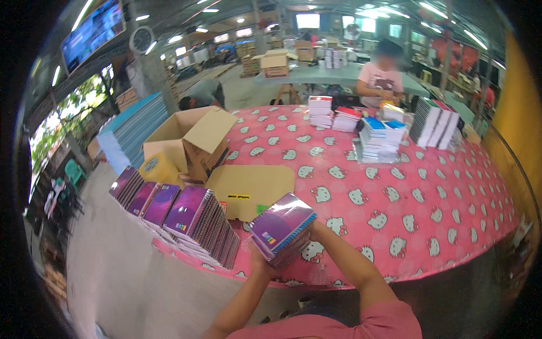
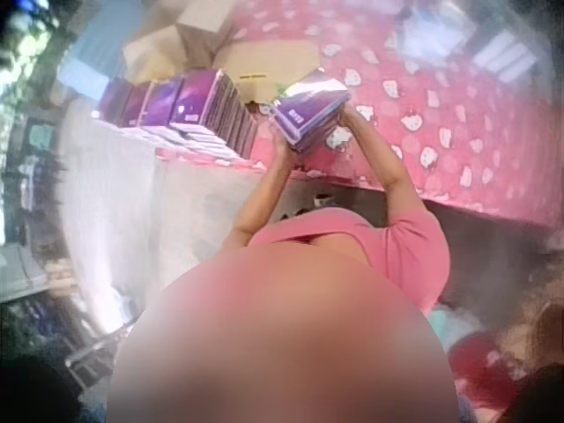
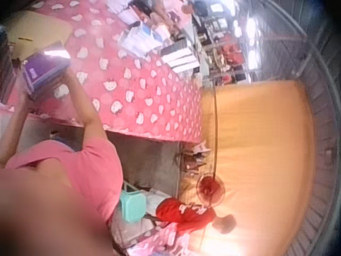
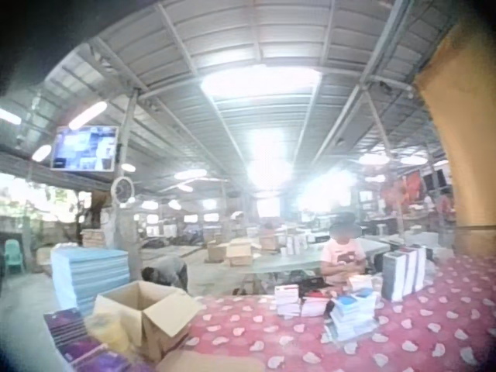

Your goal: The person repeatedly picks up stacks of purple spiral-bound notebooks from a table, carries them to a cardboard box, and places them inside. She also handles pink notebooks, removes plastic wrapping, and uses a stapler to attach a label to a notebook before placing it in the box.

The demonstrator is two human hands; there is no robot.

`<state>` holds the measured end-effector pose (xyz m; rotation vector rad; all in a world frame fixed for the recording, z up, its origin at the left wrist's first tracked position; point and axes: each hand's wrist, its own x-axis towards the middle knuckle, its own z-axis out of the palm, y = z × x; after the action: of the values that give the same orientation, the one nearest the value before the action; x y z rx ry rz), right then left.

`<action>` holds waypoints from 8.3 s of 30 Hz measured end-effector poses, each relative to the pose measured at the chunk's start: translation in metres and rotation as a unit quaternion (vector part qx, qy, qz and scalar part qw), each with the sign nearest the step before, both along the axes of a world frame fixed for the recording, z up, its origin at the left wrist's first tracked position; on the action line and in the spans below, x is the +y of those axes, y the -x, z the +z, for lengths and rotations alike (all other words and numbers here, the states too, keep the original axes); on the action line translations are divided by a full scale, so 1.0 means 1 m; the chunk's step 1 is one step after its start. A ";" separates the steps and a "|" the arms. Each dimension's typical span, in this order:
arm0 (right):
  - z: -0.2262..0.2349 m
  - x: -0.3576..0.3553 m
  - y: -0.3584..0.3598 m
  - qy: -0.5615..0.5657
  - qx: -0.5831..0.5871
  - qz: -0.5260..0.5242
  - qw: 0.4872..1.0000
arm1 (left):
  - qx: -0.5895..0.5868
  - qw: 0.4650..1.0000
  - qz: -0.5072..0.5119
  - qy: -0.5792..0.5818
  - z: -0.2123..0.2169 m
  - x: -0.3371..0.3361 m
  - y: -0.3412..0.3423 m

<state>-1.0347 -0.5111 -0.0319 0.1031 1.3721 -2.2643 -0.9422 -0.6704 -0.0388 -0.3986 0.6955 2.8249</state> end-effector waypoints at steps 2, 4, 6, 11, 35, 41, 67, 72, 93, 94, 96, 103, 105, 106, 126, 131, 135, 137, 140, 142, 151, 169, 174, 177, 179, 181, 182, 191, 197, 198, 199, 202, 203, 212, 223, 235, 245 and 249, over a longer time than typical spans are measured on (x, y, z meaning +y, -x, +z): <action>-0.012 -0.005 0.018 -0.013 -0.003 0.020 1.000 | -0.029 0.999 0.023 0.013 -0.036 0.002 0.004; -0.015 -0.004 0.029 -0.044 0.015 0.033 0.998 | 0.006 0.999 0.008 0.038 -0.045 -0.003 0.010; -0.022 -0.004 0.036 -0.097 0.051 0.047 0.993 | -0.029 0.997 0.006 0.072 -0.052 -0.021 0.002; 0.057 0.035 0.020 -0.262 0.372 0.010 0.890 | 0.180 0.831 0.218 0.479 0.009 -0.035 -0.045; 0.094 0.035 0.006 -0.077 0.537 -0.411 0.733 | 0.352 0.496 0.364 0.705 0.155 -0.097 -0.101; 0.191 -0.140 0.007 -0.146 0.812 -0.066 0.561 | 0.145 0.405 0.545 0.719 0.200 -0.259 -0.056; 0.198 -0.197 -0.023 -0.365 0.825 0.055 0.428 | 0.174 0.392 0.489 0.760 0.140 -0.355 0.015; 0.085 -0.044 -0.070 -0.652 0.556 0.230 0.461 | 0.229 0.410 0.516 0.717 0.149 -0.318 -0.001; 0.191 -0.171 -0.025 -0.376 0.803 0.107 0.449 | 0.254 0.491 0.524 0.648 0.123 -0.221 -0.013; 0.189 -0.180 -0.019 -0.381 0.796 0.155 0.445 | 0.243 0.444 0.490 0.710 0.123 -0.214 -0.013; 0.196 -0.178 -0.022 -0.347 0.799 0.124 0.475 | 0.209 0.338 0.412 0.820 0.121 -0.202 -0.018; 0.039 -0.046 -0.025 -0.346 0.432 -0.142 0.821 | 0.271 0.418 0.484 0.719 0.096 -0.185 -0.007; -0.063 0.009 -0.044 -0.396 0.354 -0.198 0.824 | 0.289 0.338 0.472 0.761 0.097 -0.167 -0.015; -0.101 0.008 -0.059 -0.353 0.324 -0.196 0.856 | 0.289 0.290 0.470 0.782 0.099 -0.162 -0.018; -0.103 -0.166 -0.055 -0.300 0.367 -0.162 0.866 | -0.004 0.543 0.190 0.818 -0.013 -0.132 -0.092; -0.105 -0.141 -0.071 -0.338 0.350 -0.309 0.817 | -0.020 0.828 -0.180 0.531 -0.145 -0.161 -0.112; -0.090 -0.109 -0.158 -0.437 0.322 -0.361 0.758 | -0.378 0.760 -0.468 0.245 -0.144 -0.172 -0.101; -0.095 -0.085 -0.211 -0.466 0.304 -0.402 0.727 | -0.302 0.717 -0.531 0.336 -0.109 -0.146 -0.101; -0.095 -0.068 -0.286 -0.487 0.267 -0.440 0.706 | -0.161 0.666 -0.611 0.396 -0.094 -0.110 -0.103; -0.084 -0.050 -0.345 -0.502 0.202 -0.469 0.698 | -0.112 0.603 -0.679 0.404 -0.088 -0.060 -0.123; -0.082 -0.033 -0.657 -0.576 -0.088 -0.688 0.432 | 0.000 0.380 -0.819 0.429 -0.130 0.172 -0.322; -0.072 0.040 -1.064 -0.267 -0.123 -0.954 -0.055 | 0.285 0.493 -0.793 0.215 -0.074 0.409 -0.815; -0.066 0.146 -1.162 -0.221 -0.080 -0.968 -0.084 | 0.327 0.471 -0.807 0.142 -0.057 0.506 -0.899; -0.084 0.206 -1.236 -0.188 -0.078 -0.975 -0.094 | 0.274 0.404 -0.856 0.169 -0.048 0.556 -0.972; -0.091 0.248 -1.285 -0.184 -0.068 -0.974 -0.113 | 0.272 0.369 -0.873 0.167 -0.056 0.592 -1.019; -0.097 0.288 -1.318 -0.161 -0.075 -0.975 -0.134 | 0.260 0.351 -0.883 0.170 -0.074 0.621 -1.066; -0.096 0.306 -1.333 -0.164 -0.077 -0.971 -0.153 | 0.255 0.344 -0.888 0.170 -0.078 0.635 -1.089; -0.096 0.388 -1.408 -0.099 0.111 -0.978 -0.149 | 0.174 0.217 -0.958 0.070 -0.071 0.677 -1.207; -0.149 0.379 -1.470 -0.376 -0.213 -0.901 -0.047 | 0.139 0.240 -0.960 0.030 -0.053 0.653 -1.227; -0.150 0.379 -1.476 -0.311 -0.131 -0.941 0.003 | 0.141 0.255 -0.956 0.032 -0.054 0.653 -1.227; -0.151 0.379 -1.481 -0.241 -0.047 -0.968 0.052 | 0.144 0.264 -0.953 0.048 -0.056 0.656 -1.228; -0.120 0.383 -1.479 -0.157 -0.063 -0.981 0.098 | 0.114 0.281 -0.949 0.082 -0.061 0.670 -1.223; -0.110 0.385 -1.478 -0.186 -0.049 -0.975 0.113 | 0.077 0.274 -0.955 0.083 -0.064 0.676 -1.221; -0.085 0.380 -1.464 -0.098 -0.051 -0.978 0.175 | 0.111 0.249 -0.961 0.041 -0.059 0.665 -1.232; -0.045 0.236 -1.258 0.063 0.055 -0.993 0.084 | 0.337 -0.038 -0.936 -0.098 -0.034 0.571 -1.079; -0.057 0.072 -0.967 -0.059 0.008 -0.948 -0.312 | 0.271 -0.436 -0.850 -0.119 -0.008 0.390 -0.935; -0.026 0.015 -0.619 0.046 -0.098 -0.686 -0.719 | 0.229 -0.710 -0.643 -0.173 -0.006 0.257 -0.705; -0.019 0.029 -0.495 0.010 0.015 -0.578 -0.816 | 0.190 -0.795 -0.547 -0.179 -0.006 0.205 -0.597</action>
<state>-0.5399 -0.4819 -0.0508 -0.5493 0.9774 -1.1864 -0.3454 -0.4657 -0.0450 -1.9301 1.1756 3.3147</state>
